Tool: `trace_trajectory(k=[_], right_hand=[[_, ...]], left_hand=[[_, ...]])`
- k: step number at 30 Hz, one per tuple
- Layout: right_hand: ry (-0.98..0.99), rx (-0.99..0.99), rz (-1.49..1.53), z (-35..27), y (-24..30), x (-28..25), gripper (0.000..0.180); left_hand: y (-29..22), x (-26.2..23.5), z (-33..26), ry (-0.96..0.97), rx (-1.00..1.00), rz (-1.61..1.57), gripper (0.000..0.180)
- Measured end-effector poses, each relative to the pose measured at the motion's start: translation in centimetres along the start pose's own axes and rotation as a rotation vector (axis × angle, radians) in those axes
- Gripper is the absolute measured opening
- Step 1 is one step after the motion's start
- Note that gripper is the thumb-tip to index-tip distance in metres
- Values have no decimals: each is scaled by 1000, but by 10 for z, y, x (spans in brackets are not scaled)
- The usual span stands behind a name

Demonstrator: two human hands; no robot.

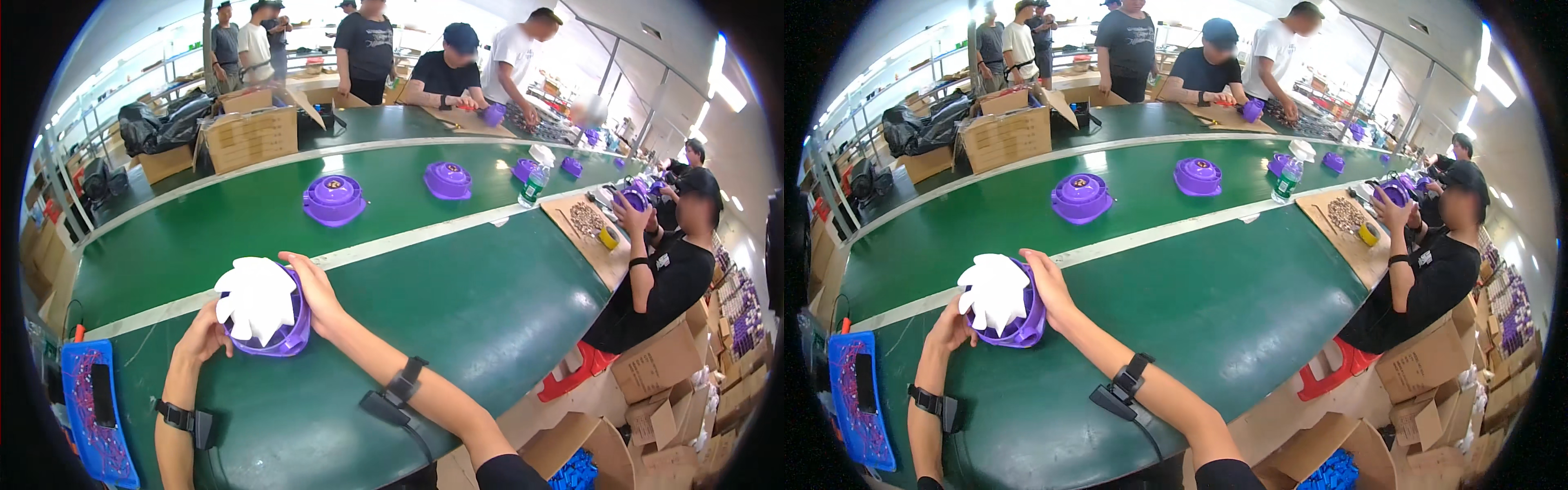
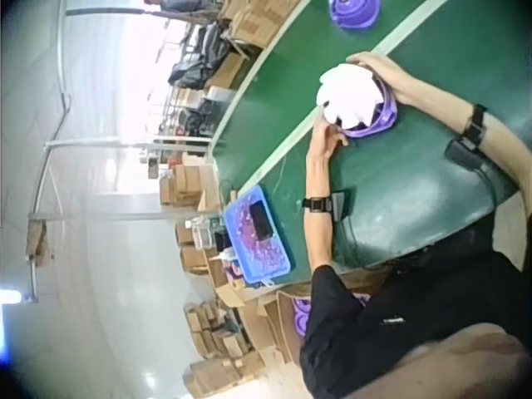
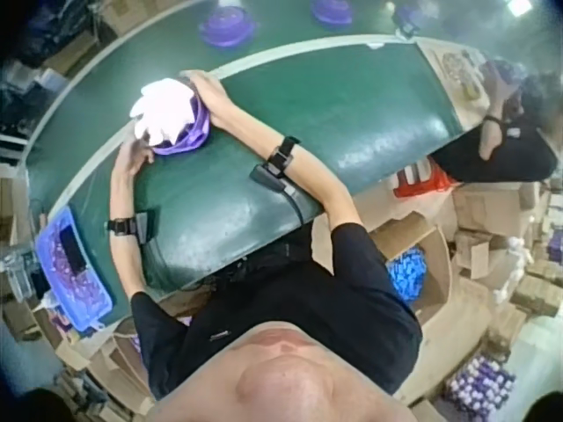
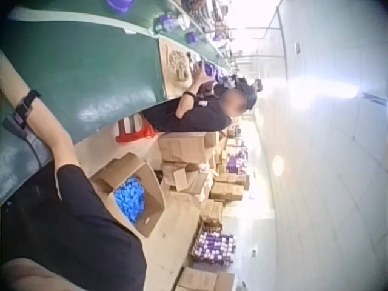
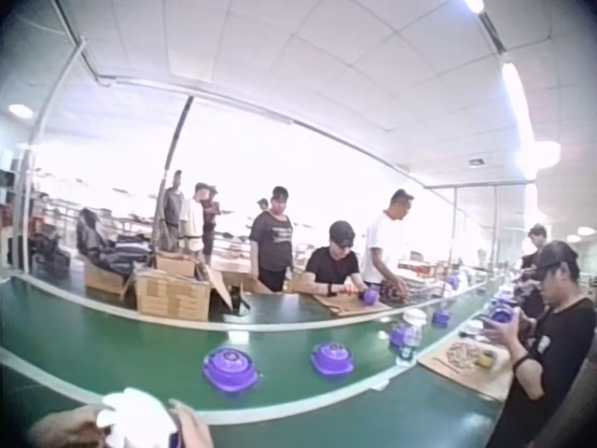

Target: The person assembles purple plastic fan units on a green workbench. They pick up a fan base, insert a white fan blade, and secure the top cover. The person repeats this process for multiple units, placing the finished assemblies on the table.

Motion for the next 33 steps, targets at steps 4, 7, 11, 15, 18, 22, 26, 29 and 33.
trace_trajectory(k=[4,7,11,15,18,22,26,29,33], right_hand=[[79,61,-77,-4,-9,-2,44],[133,59,-31,-1,-22,-14,40],[206,-26,-196,-3,-11,-5,32],[309,-44,-389,-8,-15,8,29],[307,-47,-400,-9,-11,3,29],[324,-52,-389,-9,-9,-2,29],[363,-80,-401,-3,-11,12,28],[378,-100,-473,1,-20,10,28],[238,-109,-567,-2,-8,-25,32]], left_hand=[[-32,-19,13,-129,74,47,52],[-67,-64,27,-379,218,68,47],[-91,-147,28,-570,223,78,50],[-102,-192,15,-722,326,18,51],[-111,-219,11,-925,397,123,58],[-124,-218,18,-934,500,406,60],[-153,-204,-12,-1060,565,1224,59],[-148,-145,-34,-866,721,1368,55],[-125,-36,-93,-477,611,1145,36]])
Point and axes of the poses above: each hand's wrist, its own z-axis towards the middle knuckle, its own x-axis out of the palm, y = z × x, the point moved 9 cm from there along z, towards the middle knuckle, and after that the axes turned 13 degrees about -z, right-handed, at the moved point
